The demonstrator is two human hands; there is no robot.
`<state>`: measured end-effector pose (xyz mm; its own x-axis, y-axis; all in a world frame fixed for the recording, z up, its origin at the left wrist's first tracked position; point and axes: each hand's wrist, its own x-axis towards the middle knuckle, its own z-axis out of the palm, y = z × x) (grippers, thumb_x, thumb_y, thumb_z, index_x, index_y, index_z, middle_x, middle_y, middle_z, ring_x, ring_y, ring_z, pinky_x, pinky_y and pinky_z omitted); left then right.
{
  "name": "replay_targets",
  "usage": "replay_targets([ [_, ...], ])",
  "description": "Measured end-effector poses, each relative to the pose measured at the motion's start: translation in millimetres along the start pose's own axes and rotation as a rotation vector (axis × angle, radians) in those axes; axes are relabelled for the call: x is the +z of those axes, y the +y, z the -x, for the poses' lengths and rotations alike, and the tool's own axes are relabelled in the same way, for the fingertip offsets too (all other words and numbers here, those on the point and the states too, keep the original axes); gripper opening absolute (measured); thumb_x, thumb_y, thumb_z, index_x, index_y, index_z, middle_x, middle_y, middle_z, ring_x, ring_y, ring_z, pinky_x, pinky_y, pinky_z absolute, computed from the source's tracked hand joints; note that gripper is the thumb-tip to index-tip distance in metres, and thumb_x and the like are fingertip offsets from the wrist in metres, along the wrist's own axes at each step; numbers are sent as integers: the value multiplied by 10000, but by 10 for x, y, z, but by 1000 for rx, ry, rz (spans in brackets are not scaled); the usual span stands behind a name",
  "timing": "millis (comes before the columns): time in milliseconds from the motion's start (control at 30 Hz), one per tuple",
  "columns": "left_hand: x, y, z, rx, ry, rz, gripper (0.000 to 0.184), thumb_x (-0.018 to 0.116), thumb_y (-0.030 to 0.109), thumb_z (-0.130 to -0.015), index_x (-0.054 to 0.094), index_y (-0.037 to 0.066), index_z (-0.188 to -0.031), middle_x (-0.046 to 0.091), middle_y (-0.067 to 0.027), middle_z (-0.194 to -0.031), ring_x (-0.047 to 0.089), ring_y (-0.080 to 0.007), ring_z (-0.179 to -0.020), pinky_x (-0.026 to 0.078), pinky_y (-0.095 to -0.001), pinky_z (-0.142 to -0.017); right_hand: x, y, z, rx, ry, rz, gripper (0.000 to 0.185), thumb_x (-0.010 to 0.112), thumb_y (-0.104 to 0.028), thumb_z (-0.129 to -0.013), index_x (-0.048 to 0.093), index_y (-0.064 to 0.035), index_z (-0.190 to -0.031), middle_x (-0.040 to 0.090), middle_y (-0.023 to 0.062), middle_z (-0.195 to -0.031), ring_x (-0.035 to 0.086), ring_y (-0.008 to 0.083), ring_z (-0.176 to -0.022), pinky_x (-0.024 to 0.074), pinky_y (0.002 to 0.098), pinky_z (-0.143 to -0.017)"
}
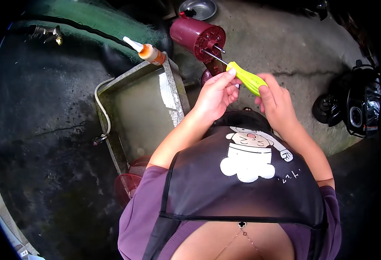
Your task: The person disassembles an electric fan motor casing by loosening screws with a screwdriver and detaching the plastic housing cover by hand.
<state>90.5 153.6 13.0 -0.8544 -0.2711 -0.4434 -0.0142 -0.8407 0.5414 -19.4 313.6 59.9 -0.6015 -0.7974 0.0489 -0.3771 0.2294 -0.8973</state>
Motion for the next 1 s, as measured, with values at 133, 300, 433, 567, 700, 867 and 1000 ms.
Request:
replay_targets([
  [133,-20,-39,-19,-41,-29,27,324,570,354,-1000,617,54,-1114,683,-69,-1005,594,-116,-712,484,-244,-649,72,-101,22,19,-62,125,371,617,-300,-955,573,-39,-1215,638,179,-958,638,389,-838,512,414,-750],
  [300,-1,-36,-53,-35,-6,130,240,637,339,-967,636,103,-1015,674,-4,-894,607,-83,-729,465,-236,-633,64,-251,56,-181,-71,308,410,691,-203,-874,573,-60,-1240,632,155,-1024,635,346,-922,516,419,-772],
  [433,40,-55,1,-90,-1,152,222,633,325,-972,636,107,-1017,679,-12,-909,616,-84,-740,469,-230,-645,96,-97,36,-215,-78,296,427,689,-222,-883,550,-41,-1244,615,154,-975,632,337,-902,517,400,-758],
  [567,16,-77,-13,-54,-88,150,230,637,328,-968,634,107,-1028,680,-10,-926,611,-87,-746,468,-240,-656,151,-153,20,-530,167,377,349,653,-261,-925,565,-39,-1179,649,158,-866,664,343,-763,513,425,-667],
  [700,112,-112,25,-18,42,232,217,635,311,-968,633,105,-1038,682,-14,-940,594,-88,-719,455,-239,-640,47,-109,98,-74,-120,379,353,734,-220,-849,583,-25,-1102,636,114,-849,641,311,-767,508,393,-677],
  [867,10,-138,-2,-82,-4,212,212,629,301,-971,633,100,-1040,687,-24,-958,591,-95,-713,452,-245,-633,105,-253,27,-398,87,345,313,673,-300,-911,588,-24,-1033,640,141,-817,652,345,-736,505,424,-631],
  [1000,141,-107,8,22,79,255,235,627,311,-970,633,89,-1047,688,-35,-974,629,-119,-793,479,-252,-680,6,-42,117,-66,-264,356,328,722,-235,-870,574,-33,-1081,637,124,-841,646,338,-748,511,413,-639],
])
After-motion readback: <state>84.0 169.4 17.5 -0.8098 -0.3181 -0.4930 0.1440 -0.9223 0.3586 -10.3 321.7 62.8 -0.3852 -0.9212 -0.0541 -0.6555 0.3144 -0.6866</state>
